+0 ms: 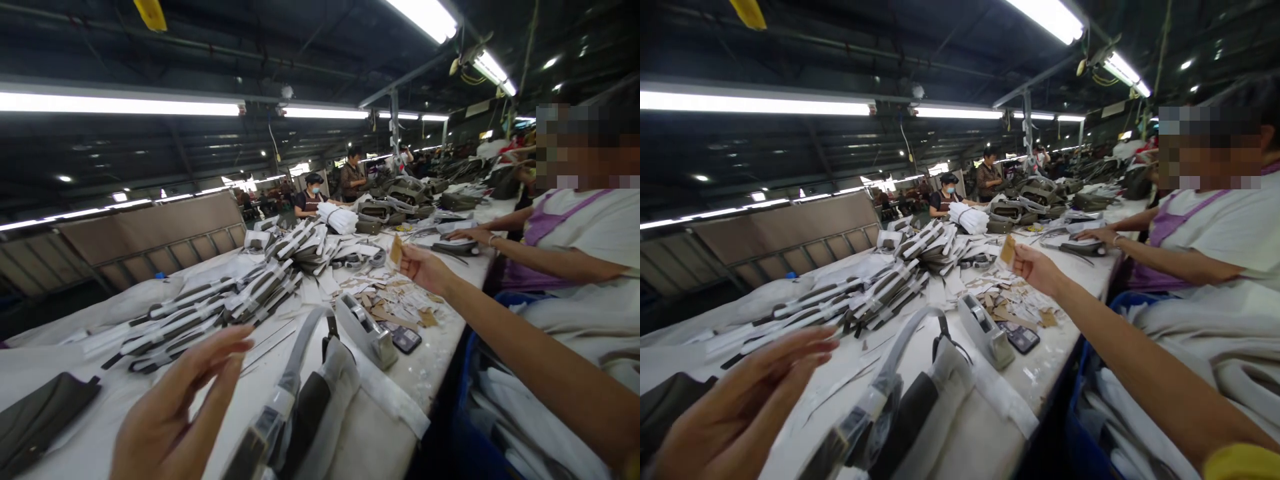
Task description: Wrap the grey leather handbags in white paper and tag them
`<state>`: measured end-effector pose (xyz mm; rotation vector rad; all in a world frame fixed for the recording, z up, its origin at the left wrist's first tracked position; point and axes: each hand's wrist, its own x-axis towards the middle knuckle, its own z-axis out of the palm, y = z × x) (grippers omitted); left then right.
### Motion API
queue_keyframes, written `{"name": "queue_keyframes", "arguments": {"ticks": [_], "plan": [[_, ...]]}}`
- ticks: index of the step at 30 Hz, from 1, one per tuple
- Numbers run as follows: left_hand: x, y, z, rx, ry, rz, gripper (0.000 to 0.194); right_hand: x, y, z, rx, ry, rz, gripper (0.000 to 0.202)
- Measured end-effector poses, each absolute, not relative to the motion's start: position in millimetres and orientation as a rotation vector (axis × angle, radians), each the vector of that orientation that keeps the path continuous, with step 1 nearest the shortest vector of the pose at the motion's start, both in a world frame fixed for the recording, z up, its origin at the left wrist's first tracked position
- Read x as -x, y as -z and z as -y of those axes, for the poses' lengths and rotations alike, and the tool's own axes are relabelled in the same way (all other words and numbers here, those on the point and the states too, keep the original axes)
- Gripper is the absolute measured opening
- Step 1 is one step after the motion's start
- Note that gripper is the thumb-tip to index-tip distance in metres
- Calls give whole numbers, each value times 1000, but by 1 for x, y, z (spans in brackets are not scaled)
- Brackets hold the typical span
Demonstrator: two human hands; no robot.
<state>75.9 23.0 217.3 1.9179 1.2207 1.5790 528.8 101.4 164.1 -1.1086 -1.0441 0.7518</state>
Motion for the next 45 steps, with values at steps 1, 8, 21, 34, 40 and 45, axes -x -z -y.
{"name": "queue_keyframes", "arguments": {"ticks": [1,8,21,34,40,45], "plan": [[-92,-231,-23,-2070,-1487,-1099,37,-512,-169,-90,1057,-813,1063,21],[-168,-262,-48,-2289,-911,-676,40,-403,-179,-24,720,-1209,1203,28],[-154,-265,-40,-1665,-697,-605,30,-367,-154,-3,875,-1042,1427,36],[-142,-282,-42,-1628,-600,-586,28,-362,-146,0,971,-662,1484,29],[-147,-287,-39,-1709,-529,-627,30,-346,-155,9,884,-452,1530,51],[-150,-290,-36,-1689,-550,-577,28,-332,-160,11,975,-454,1584,47]]}}
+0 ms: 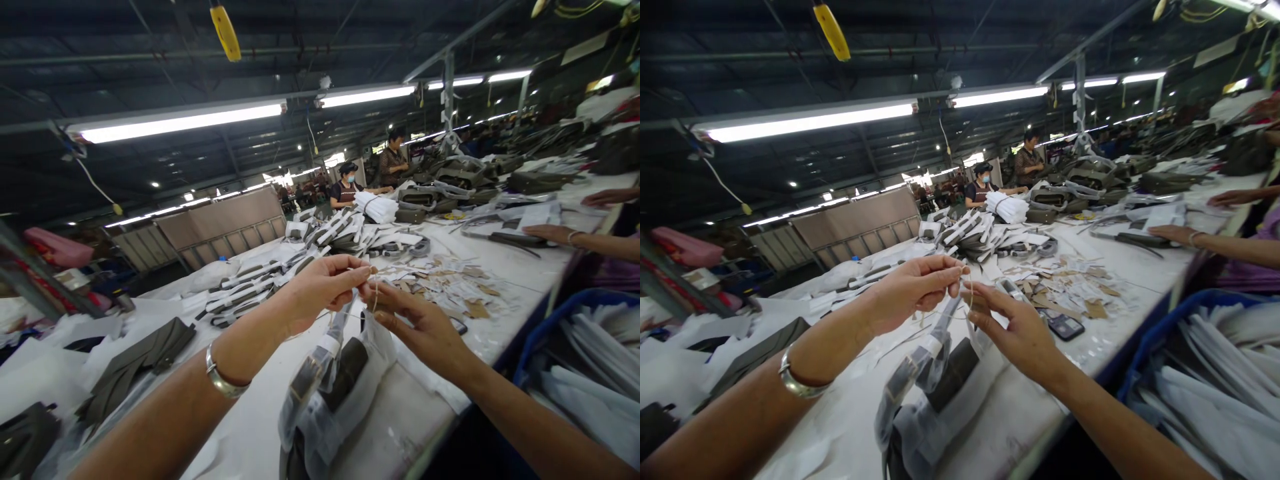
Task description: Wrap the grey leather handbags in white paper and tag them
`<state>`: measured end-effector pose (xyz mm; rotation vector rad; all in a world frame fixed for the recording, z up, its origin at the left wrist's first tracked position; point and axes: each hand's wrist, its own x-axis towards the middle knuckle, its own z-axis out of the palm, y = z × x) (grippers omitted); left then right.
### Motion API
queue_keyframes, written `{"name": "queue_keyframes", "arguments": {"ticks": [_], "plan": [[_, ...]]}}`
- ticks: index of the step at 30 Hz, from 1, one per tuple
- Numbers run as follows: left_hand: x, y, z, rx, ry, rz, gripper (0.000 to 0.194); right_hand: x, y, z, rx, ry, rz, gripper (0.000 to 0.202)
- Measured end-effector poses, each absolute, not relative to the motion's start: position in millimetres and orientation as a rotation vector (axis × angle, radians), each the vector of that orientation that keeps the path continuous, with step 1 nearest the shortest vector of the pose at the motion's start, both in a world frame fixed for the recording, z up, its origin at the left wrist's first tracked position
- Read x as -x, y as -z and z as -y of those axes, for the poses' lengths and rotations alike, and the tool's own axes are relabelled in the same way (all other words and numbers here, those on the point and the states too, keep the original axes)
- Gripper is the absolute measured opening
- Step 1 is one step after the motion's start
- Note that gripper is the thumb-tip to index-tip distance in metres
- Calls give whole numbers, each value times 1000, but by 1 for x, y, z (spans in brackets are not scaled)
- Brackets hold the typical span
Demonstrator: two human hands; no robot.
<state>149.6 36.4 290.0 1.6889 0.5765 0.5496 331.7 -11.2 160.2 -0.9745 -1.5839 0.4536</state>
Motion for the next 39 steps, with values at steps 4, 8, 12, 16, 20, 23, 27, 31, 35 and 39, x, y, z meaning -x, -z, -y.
{"name": "queue_keyframes", "arguments": {"ticks": [4,8,12,16,20,23,27,31,35,39], "plan": [[-148,-294,-33,-1635,-633,-559,23,-328,-152,13,953,-445,1614,32],[-145,-298,-32,-1566,-793,-538,20,-330,-136,17,872,-569,1718,41],[-143,-295,-31,-1538,-739,-544,21,-327,-135,19,709,-848,1414,40],[-146,-290,-24,-1481,-656,-492,18,-307,-148,23,575,-876,1357,53],[-141,-290,-16,-1453,-639,-423,19,-287,-154,27,622,-953,1316,39],[-126,-285,-14,-1456,-681,-440,20,-285,-146,31,657,-1000,1186,20],[-96,-265,-12,-1539,-649,-582,26,-297,-127,46,893,-1089,1168,24],[-57,-241,-14,-1684,-672,-779,31,-304,-114,62,1113,-1099,1526,30],[-16,-205,-25,-1711,-733,-1017,32,-293,-102,62,1247,-1186,1751,36],[3,-164,-33,-1797,-455,-1106,28,-267,-95,49,1246,-1223,1685,38]]}}
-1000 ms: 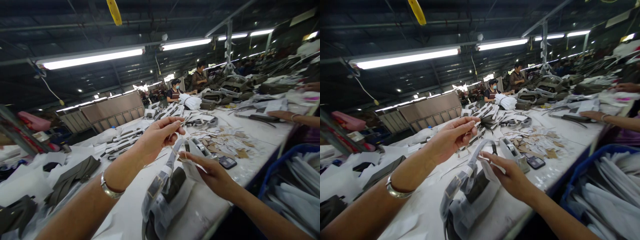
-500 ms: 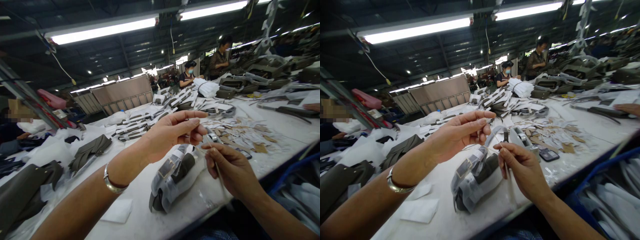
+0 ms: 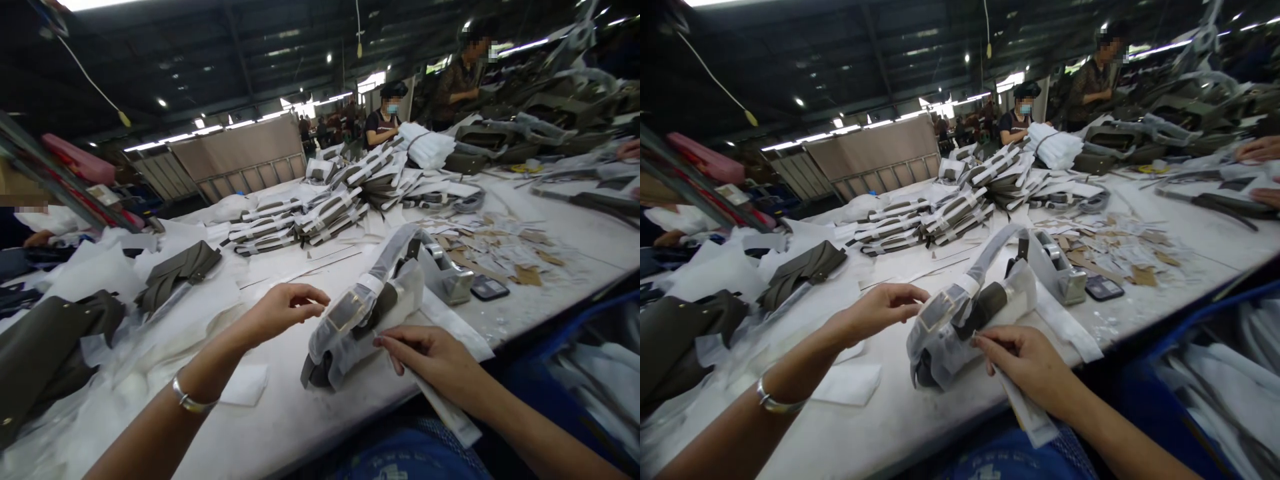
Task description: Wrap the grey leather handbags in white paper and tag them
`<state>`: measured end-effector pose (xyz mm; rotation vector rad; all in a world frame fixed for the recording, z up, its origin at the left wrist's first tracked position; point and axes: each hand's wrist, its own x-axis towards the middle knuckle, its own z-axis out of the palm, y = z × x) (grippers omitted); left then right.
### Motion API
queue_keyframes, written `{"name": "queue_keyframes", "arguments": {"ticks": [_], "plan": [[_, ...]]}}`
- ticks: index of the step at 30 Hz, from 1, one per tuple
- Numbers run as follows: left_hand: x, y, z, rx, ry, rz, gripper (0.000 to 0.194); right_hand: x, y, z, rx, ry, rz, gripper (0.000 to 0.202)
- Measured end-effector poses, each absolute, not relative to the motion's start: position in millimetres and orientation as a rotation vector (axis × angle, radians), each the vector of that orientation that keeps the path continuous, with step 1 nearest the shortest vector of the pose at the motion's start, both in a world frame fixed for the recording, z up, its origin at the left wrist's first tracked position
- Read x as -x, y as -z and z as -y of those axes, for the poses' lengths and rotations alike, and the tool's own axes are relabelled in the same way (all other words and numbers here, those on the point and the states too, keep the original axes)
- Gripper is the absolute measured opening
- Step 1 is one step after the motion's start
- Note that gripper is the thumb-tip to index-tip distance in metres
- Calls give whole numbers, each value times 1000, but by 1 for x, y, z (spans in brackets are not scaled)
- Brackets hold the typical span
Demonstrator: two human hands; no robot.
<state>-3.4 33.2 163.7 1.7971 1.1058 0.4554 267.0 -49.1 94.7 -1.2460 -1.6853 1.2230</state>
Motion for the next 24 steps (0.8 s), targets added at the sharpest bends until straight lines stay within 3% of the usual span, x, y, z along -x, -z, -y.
{"name": "queue_keyframes", "arguments": {"ticks": [10,15,21,24], "plan": [[2,-148,-43,-1867,-293,-774,23,-212,-99,36,1072,-1306,1585,38],[4,-142,-48,-1772,-244,-592,34,-210,-95,35,1073,-1268,1605,39],[7,-137,-44,-1582,-298,-674,38,-213,-93,32,1096,-1203,1625,39],[14,-137,-39,-1492,-460,-748,35,-217,-92,35,1106,-1255,1615,30]]}}
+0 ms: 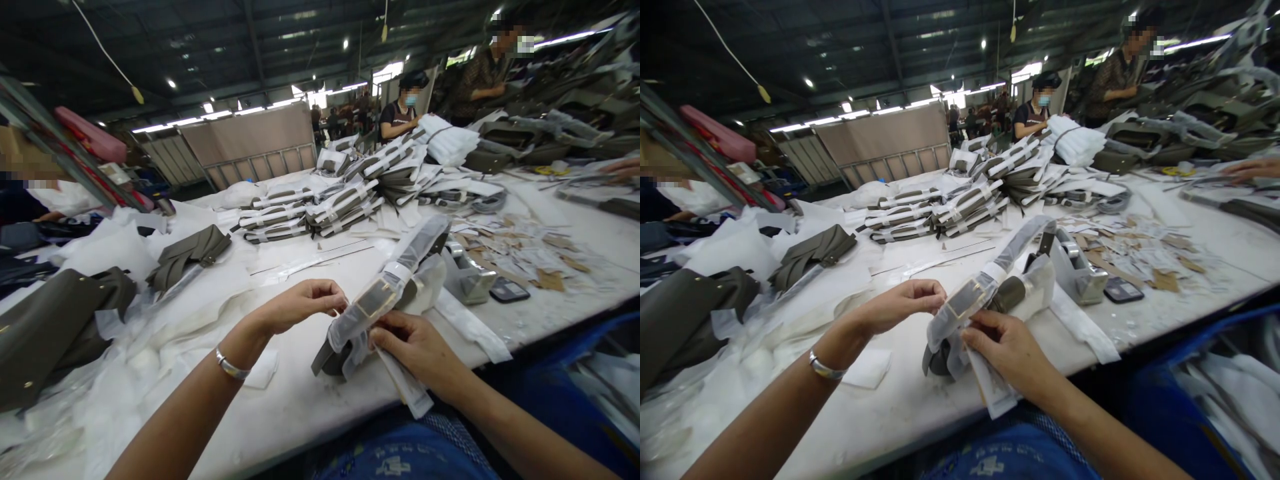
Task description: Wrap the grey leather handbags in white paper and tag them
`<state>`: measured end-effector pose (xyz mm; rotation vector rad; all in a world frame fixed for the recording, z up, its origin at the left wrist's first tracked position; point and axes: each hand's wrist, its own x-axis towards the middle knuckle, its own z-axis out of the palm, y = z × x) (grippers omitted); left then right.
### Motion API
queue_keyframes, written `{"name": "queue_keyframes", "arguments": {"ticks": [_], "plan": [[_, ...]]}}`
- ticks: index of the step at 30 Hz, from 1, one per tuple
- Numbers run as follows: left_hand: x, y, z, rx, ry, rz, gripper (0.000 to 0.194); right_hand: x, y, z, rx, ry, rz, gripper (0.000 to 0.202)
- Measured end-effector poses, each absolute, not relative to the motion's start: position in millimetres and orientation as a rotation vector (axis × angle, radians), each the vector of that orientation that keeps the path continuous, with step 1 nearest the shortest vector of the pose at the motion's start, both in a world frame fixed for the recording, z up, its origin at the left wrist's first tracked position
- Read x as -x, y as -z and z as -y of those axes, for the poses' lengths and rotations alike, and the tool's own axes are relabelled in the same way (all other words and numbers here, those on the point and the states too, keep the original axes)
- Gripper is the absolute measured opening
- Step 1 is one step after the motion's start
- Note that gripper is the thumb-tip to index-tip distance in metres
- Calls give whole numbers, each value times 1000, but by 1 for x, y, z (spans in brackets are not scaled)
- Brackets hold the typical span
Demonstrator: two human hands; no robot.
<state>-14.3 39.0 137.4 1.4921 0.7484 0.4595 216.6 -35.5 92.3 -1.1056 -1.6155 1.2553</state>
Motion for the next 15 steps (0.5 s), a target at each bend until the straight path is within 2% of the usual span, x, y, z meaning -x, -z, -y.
{"name": "queue_keyframes", "arguments": {"ticks": [1,4,6,11,15], "plan": [[18,-138,-37,-1463,-522,-766,34,-218,-92,38,1102,-1305,1587,29],[28,-138,-26,-1323,-667,-771,30,-222,-91,50,1048,-1493,1432,49],[31,-138,-17,-1219,-736,-739,29,-226,-92,59,986,-1588,1334,55],[28,-128,4,-1041,-909,-650,23,-236,-90,72,903,-1700,1250,29],[23,-116,10,-1018,-1016,-645,23,-233,-88,72,823,-1666,1345,31]]}}
